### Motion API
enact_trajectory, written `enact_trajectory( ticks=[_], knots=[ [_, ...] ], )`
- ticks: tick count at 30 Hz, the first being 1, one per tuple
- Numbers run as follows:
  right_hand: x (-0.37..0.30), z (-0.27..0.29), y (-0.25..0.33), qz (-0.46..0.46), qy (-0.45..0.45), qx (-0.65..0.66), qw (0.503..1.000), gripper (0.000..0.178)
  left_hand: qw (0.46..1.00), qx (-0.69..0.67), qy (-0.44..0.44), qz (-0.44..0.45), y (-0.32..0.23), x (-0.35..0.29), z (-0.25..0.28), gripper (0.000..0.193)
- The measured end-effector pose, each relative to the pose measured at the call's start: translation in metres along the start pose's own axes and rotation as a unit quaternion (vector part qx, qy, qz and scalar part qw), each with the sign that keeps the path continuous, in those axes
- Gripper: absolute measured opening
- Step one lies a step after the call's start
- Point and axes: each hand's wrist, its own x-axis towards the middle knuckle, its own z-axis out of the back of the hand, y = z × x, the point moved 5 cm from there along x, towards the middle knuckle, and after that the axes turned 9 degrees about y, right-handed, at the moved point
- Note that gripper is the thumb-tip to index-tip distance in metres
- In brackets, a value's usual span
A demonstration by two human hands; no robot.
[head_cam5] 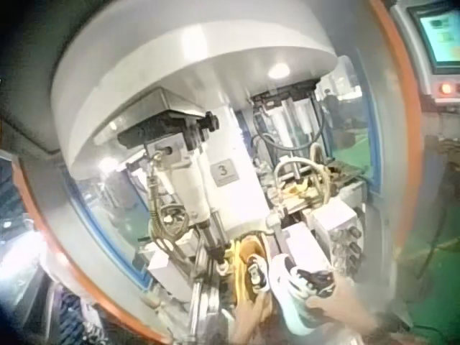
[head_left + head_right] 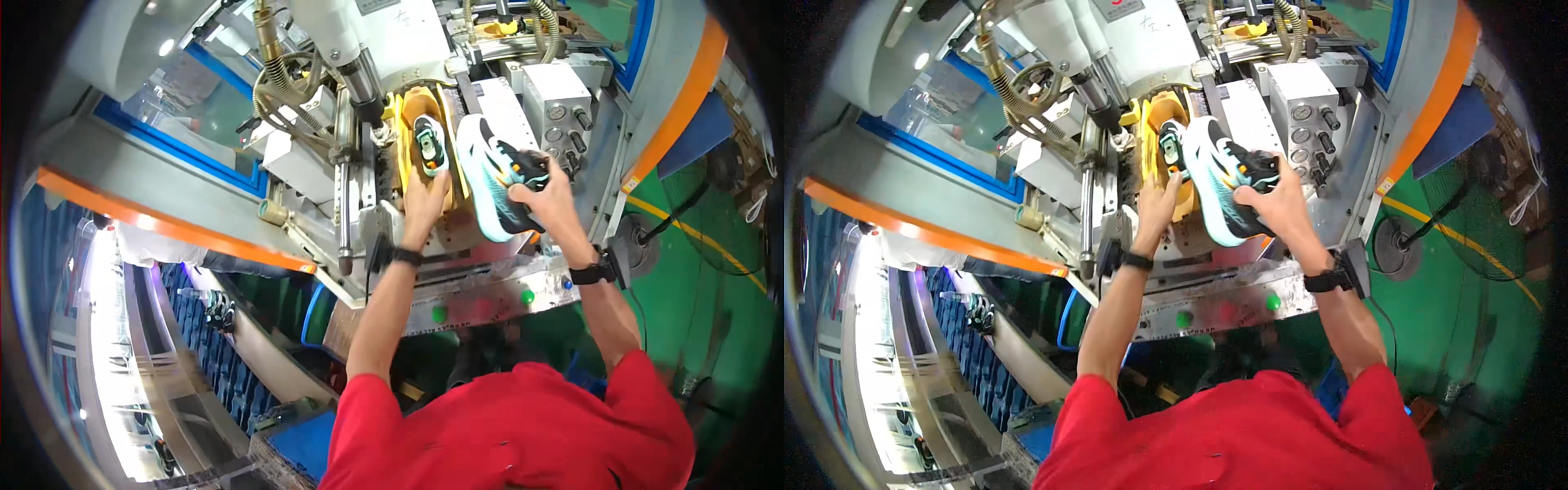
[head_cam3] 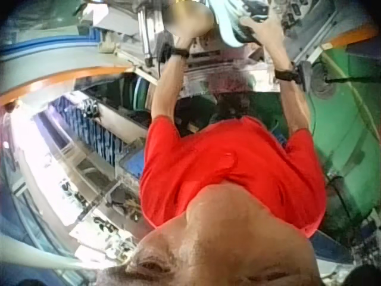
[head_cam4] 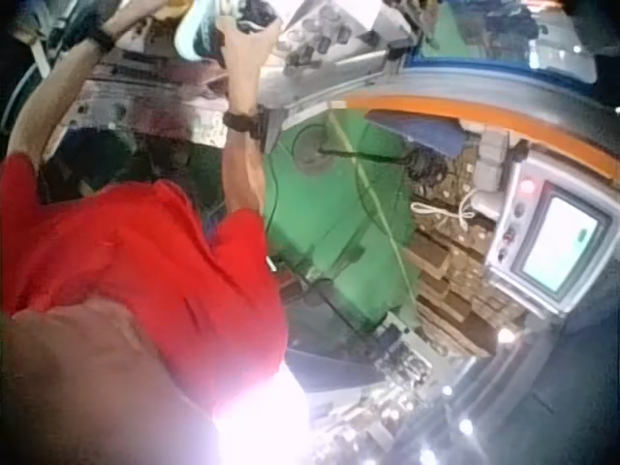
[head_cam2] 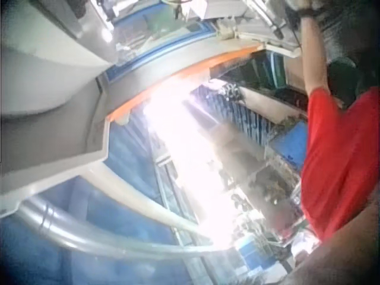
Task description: Transferring shoes from a manufacturing machine to a conveyor belt on a production line.
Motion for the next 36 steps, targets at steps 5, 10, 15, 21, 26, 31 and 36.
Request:
enact_trajectory(
  ticks=[5,10,15,21,26,31,36],
  knots=[
    [0.030,0.029,-0.009,-0.021,-0.043,-0.062,0.997,0.055,0.992,0.071,-0.032,0.095,0.036,0.109,-0.049,0.077],
    [0.077,0.031,-0.026,-0.055,-0.053,-0.148,0.986,0.056,0.988,0.086,-0.082,0.093,0.046,0.130,-0.059,0.071],
    [0.179,-0.009,-0.040,-0.114,-0.013,-0.265,0.957,0.056,0.867,-0.455,0.085,0.185,0.046,0.073,-0.021,0.037],
    [0.237,-0.134,-0.071,-0.103,0.214,-0.296,0.925,0.057,0.821,-0.544,0.052,0.165,0.011,-0.136,0.102,0.044],
    [0.251,-0.209,-0.170,-0.024,0.039,-0.449,0.892,0.041,0.863,-0.451,-0.094,0.209,0.030,-0.267,0.185,0.055],
    [0.246,-0.213,-0.171,-0.198,0.004,-0.394,0.897,0.043,0.816,-0.455,-0.272,0.230,0.043,-0.365,0.192,0.047],
    [0.096,-0.223,-0.047,0.129,0.131,-0.314,0.931,0.037,0.761,-0.402,-0.392,0.324,0.054,-0.453,0.150,0.043]
  ],
)
